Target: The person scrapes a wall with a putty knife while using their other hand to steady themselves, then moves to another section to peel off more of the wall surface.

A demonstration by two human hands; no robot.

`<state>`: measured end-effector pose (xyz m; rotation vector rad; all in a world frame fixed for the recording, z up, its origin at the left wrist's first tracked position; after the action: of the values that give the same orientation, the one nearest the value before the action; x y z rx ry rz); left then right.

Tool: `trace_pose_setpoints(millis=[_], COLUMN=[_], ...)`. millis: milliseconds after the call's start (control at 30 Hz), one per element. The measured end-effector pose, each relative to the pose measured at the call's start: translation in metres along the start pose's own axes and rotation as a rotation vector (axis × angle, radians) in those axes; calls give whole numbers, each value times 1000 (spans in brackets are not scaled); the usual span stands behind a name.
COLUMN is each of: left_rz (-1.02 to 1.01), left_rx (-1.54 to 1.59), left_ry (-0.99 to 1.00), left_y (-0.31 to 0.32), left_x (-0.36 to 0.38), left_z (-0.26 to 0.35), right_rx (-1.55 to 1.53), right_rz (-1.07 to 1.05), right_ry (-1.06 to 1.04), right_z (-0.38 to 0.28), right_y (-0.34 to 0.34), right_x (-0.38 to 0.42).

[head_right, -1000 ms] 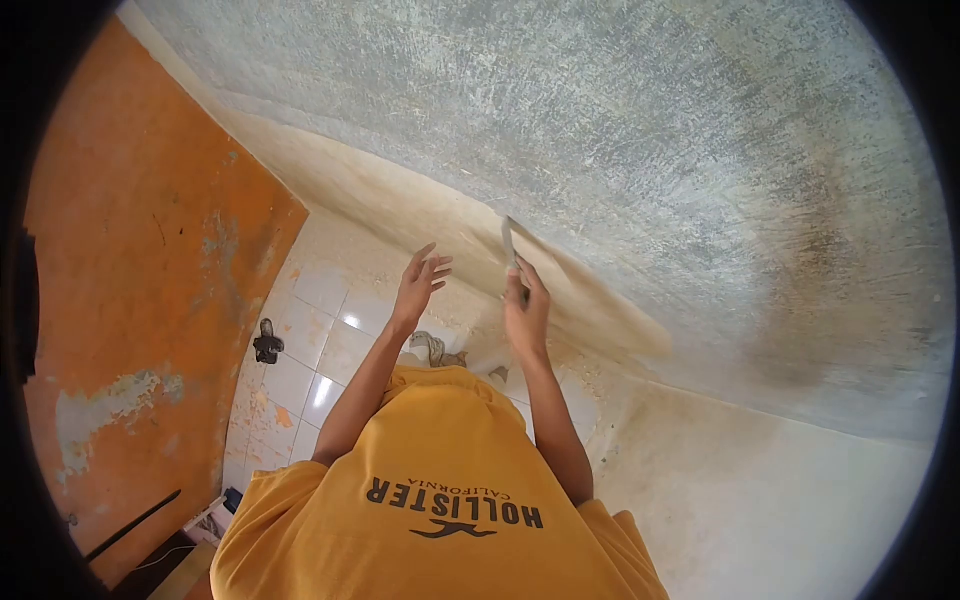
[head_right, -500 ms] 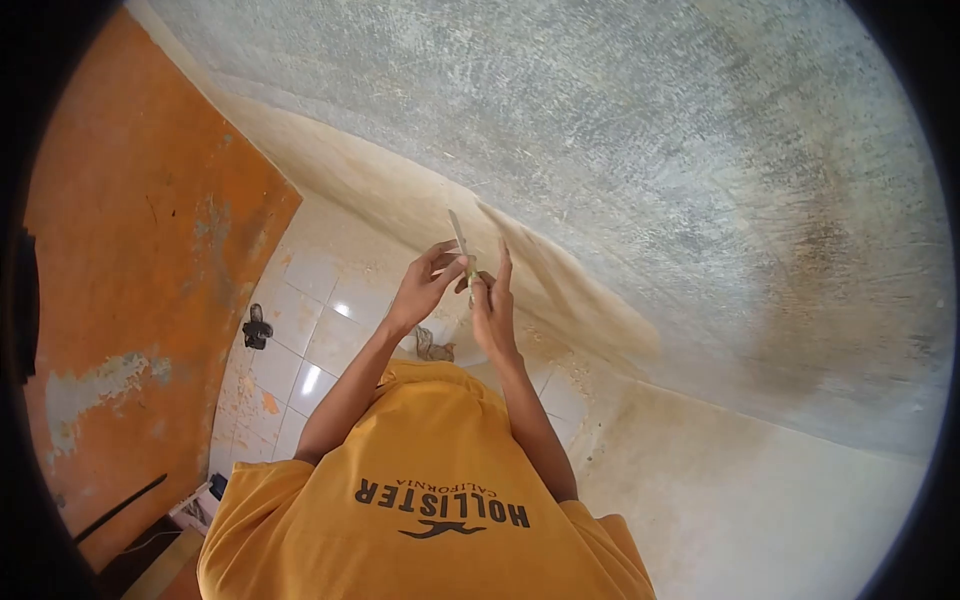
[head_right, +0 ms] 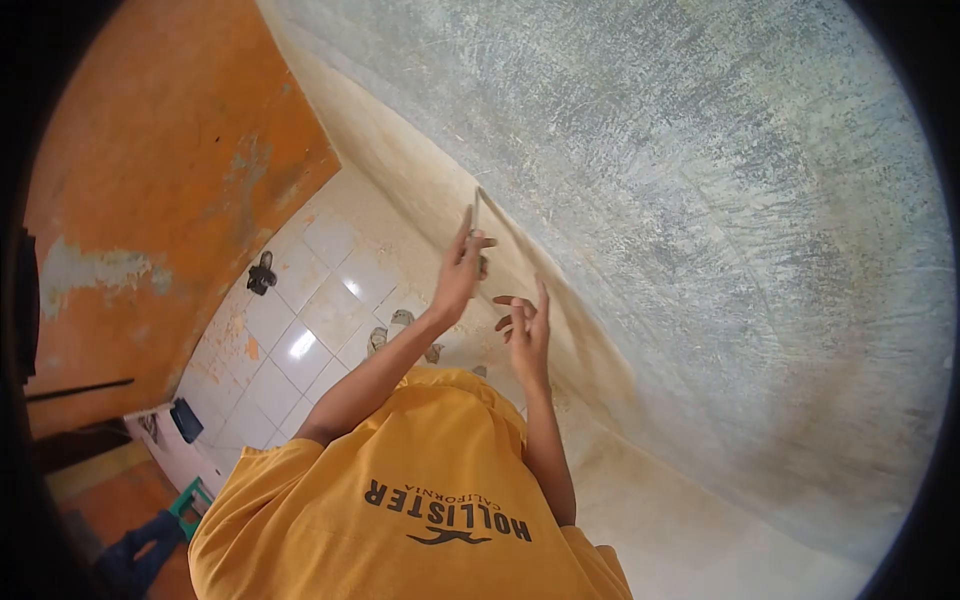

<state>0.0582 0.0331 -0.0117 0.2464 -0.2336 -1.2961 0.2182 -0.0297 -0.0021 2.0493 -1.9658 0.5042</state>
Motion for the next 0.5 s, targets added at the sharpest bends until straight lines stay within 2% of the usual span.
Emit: trace_pose_setpoints(millis=[67,133,200,267,333,500], left_rz=[23,21,-5,85,108,7], left_rx=[-38,-204,-270,-320,-328,-319], left_ry=[3,132,76,209,238,89], left_y=[23,39,49,30,22,32], left_x=[9,19,33,0,-4,18], left_z=[0,5,8,-25,-13,7], right_rx=[3,16,37,60,62,27], right_rz=[28,3,-8,-20,-18,-19], right_ry=[-31,-58,-82,-101,-110,-112], right_z=[-10,-18,-26,-31,-32,-38], right_y=[-18,-33,-43,-50,-53,-49], right_x=[0,1,3,8,14,15])
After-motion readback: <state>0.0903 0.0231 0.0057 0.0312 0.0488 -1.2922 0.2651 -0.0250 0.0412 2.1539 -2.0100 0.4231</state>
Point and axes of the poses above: each hand's wrist, its own x-axis away from the middle knuckle, its own y-axis out of the palm, z = x × y, the point moved 8 cm from there along -x, towards the middle knuckle, and after that the axes turned 13 degrees about y, right-handed, at the moved point
